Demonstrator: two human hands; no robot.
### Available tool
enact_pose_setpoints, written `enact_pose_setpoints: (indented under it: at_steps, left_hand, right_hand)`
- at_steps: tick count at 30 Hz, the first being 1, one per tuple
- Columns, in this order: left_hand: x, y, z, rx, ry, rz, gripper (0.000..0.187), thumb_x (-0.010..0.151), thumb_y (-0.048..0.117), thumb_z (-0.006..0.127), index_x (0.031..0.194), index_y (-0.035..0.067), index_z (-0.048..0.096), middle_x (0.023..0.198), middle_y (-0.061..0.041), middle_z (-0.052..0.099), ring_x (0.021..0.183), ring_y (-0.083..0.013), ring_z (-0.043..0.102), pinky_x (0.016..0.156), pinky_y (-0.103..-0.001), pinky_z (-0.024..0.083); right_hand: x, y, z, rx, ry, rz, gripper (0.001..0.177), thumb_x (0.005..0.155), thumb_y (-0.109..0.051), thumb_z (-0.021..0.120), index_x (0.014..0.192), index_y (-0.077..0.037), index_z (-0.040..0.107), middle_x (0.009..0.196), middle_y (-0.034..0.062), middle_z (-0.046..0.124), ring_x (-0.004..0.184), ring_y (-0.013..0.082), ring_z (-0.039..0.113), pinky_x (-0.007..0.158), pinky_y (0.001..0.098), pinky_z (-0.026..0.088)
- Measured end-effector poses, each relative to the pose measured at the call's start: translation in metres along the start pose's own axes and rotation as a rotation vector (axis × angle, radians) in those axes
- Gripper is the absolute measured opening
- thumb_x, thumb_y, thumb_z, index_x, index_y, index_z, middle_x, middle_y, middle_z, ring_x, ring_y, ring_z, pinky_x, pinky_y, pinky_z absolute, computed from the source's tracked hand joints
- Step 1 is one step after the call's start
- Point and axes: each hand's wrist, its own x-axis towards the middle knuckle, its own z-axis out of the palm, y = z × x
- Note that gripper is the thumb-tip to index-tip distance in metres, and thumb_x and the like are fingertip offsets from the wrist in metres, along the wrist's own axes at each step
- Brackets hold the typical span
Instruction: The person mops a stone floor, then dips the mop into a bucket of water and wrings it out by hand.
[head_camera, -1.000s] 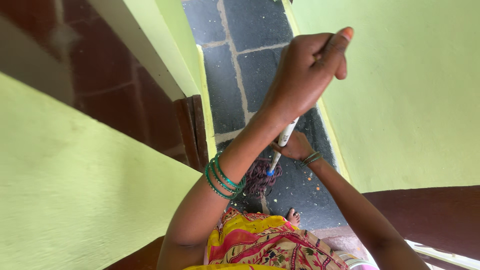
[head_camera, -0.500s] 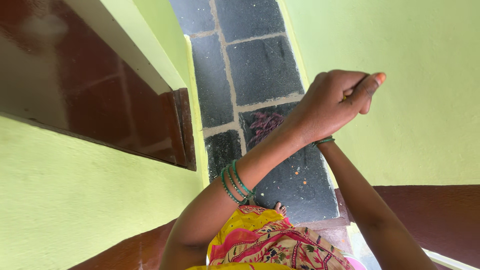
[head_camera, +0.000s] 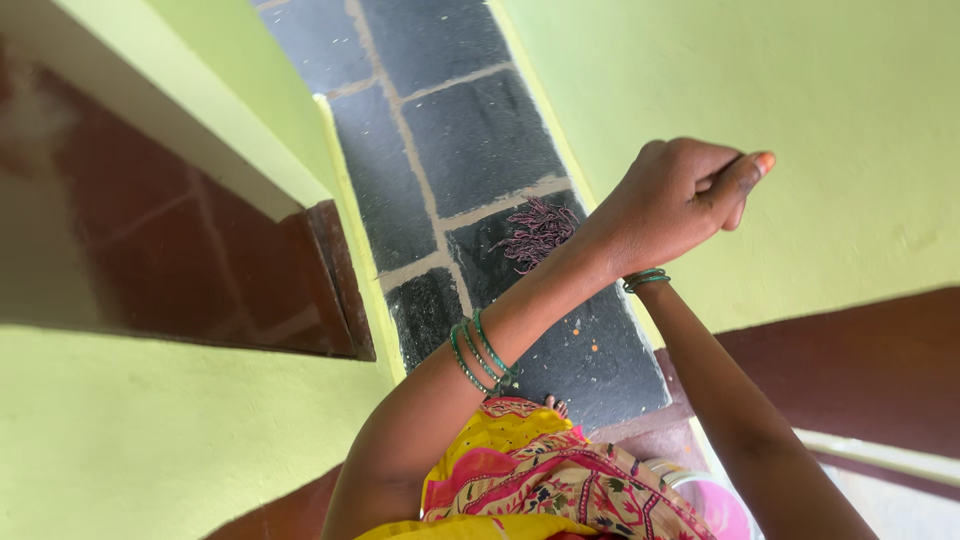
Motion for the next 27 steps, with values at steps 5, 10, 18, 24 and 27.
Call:
enact_pose_setpoints:
  at_steps: [5,10,18,24,27]
  left_hand:
    - [0.021,-0.001,0.009,-0.046,-0.022,0.07,0.049,0.102,0.036,0.054,0.062,0.009,0.068,0.053,0.003,0.067,0.048,-0.0051,0.065,0.054,-0.027,0.054]
    - [0.021,0.009,0.005,0.0,-0.018,0.084,0.052,0.102,0.036,0.053,0.061,0.007,0.066,0.05,0.0,0.065,0.045,-0.0087,0.058,0.05,-0.03,0.049]
    - [0.012,0.023,0.038,-0.067,-0.143,0.082,0.053,0.102,0.04,0.054,0.059,0.012,0.068,0.049,0.003,0.067,0.042,-0.0082,0.063,0.051,-0.031,0.051]
    - [0.0,0.029,0.066,-0.159,-0.212,0.08,0.058,0.099,0.047,0.051,0.054,0.012,0.063,0.052,0.004,0.066,0.05,-0.0097,0.059,0.052,-0.03,0.056]
    - [-0.004,0.032,0.066,-0.14,-0.181,0.077,0.059,0.1,0.049,0.048,0.057,0.012,0.063,0.053,0.003,0.064,0.051,-0.0108,0.059,0.053,-0.031,0.056]
  right_hand:
    - [-0.007,0.012,-0.006,-0.512,-0.055,0.034,0.049,0.09,-0.033,0.07,0.131,-0.009,0.061,0.127,0.0135,0.065,0.118,0.0295,0.062,0.1,0.0415,0.051]
    - [-0.034,0.002,-0.01,-0.641,-0.113,0.041,0.054,0.083,-0.034,0.079,0.129,-0.011,0.064,0.128,0.0169,0.067,0.118,0.0363,0.064,0.1,0.045,0.051]
    - [-0.092,-0.016,-0.026,-0.663,-0.202,0.134,0.049,0.09,-0.034,0.076,0.132,-0.011,0.065,0.13,0.0148,0.069,0.123,0.0335,0.065,0.11,0.0456,0.049]
    - [-0.124,-0.033,-0.028,-0.545,-0.201,-0.01,0.063,0.088,-0.036,0.078,0.138,-0.005,0.056,0.142,0.0201,0.057,0.134,0.0356,0.051,0.112,0.051,0.039]
    - [-0.128,-0.033,-0.029,-0.55,-0.167,0.007,0.06,0.087,-0.036,0.078,0.135,-0.006,0.058,0.138,0.0193,0.059,0.129,0.0355,0.054,0.109,0.0501,0.041]
